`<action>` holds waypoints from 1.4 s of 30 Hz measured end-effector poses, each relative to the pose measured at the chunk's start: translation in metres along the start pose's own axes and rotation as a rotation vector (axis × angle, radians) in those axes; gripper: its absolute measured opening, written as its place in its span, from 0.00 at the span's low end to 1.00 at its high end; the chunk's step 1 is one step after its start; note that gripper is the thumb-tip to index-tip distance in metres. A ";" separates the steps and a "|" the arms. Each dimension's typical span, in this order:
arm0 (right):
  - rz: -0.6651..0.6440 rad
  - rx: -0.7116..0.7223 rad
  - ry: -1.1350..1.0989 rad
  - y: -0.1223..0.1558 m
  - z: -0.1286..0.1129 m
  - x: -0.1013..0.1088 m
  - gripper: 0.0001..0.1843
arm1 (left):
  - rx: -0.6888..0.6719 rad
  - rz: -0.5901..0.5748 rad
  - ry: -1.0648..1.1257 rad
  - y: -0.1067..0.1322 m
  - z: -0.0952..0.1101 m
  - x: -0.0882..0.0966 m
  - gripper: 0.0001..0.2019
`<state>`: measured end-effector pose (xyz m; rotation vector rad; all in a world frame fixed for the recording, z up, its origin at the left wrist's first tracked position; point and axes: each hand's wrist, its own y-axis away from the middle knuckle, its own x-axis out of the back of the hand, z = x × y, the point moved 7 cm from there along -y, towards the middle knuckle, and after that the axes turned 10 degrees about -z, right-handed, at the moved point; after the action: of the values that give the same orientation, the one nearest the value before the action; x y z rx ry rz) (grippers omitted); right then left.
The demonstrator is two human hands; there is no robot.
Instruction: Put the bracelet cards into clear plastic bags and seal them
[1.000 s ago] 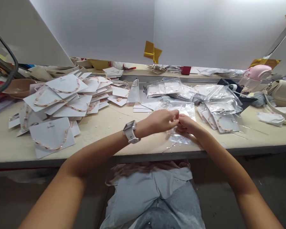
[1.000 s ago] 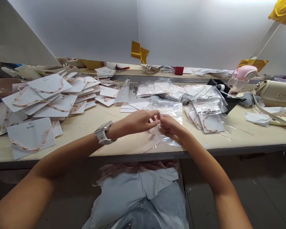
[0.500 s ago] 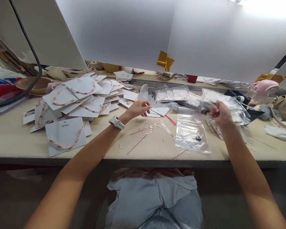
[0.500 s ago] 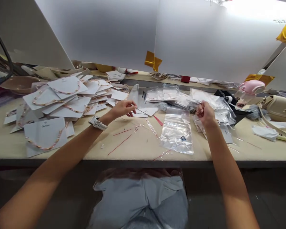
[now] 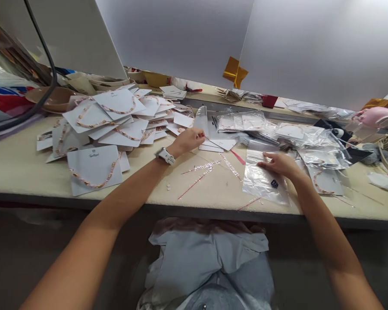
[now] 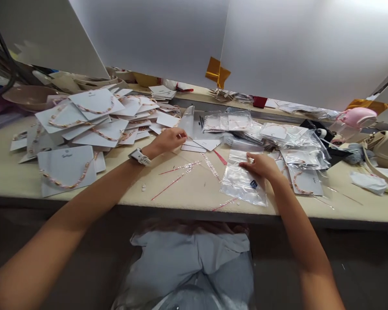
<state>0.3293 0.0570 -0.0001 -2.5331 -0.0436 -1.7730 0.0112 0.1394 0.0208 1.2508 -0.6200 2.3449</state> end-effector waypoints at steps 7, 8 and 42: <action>0.179 0.057 0.056 0.004 -0.006 0.004 0.16 | -0.070 -0.035 0.043 0.003 0.016 -0.007 0.10; 0.225 0.062 0.043 0.006 -0.008 0.007 0.19 | -0.095 -0.051 0.063 0.005 0.024 -0.012 0.10; 0.406 0.318 0.375 0.032 -0.086 -0.007 0.23 | 0.006 0.153 1.022 0.005 0.037 -0.029 0.04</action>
<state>0.2475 0.0201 0.0223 -1.8096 0.1761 -1.8560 0.0479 0.1106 0.0139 -0.1009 -0.3407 2.6663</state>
